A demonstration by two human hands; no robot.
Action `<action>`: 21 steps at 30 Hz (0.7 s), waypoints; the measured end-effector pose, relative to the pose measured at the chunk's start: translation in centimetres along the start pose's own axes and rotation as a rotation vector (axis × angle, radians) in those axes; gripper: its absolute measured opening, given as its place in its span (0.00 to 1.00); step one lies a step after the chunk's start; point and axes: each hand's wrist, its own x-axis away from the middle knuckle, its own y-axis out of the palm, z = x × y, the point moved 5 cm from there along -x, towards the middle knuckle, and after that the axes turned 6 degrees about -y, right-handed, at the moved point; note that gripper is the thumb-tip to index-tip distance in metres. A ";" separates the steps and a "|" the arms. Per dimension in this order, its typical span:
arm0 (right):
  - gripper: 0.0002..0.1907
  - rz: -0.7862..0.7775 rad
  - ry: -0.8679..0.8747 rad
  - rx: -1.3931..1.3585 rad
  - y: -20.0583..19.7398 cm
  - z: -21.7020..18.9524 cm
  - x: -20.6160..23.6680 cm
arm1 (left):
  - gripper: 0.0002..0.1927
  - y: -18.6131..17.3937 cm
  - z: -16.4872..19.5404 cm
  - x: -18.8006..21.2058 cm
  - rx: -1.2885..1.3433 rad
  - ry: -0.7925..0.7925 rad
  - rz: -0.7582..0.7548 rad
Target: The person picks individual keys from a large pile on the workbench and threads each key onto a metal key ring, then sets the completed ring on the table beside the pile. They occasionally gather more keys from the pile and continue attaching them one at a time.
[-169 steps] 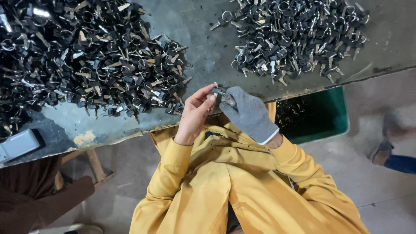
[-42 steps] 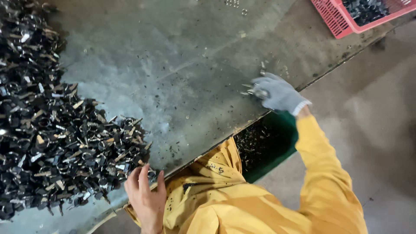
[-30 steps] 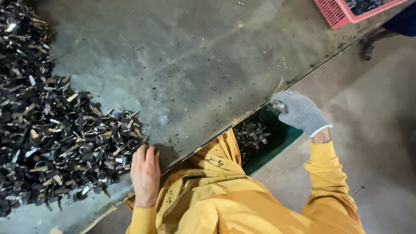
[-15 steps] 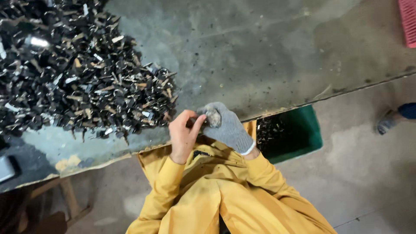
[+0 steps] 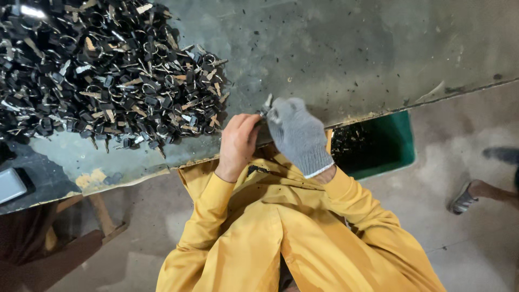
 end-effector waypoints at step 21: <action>0.13 -0.404 -0.047 0.073 3.0 1.1 -0.6 | 0.10 -0.1 -1.0 0.5 -0.021 -0.154 0.009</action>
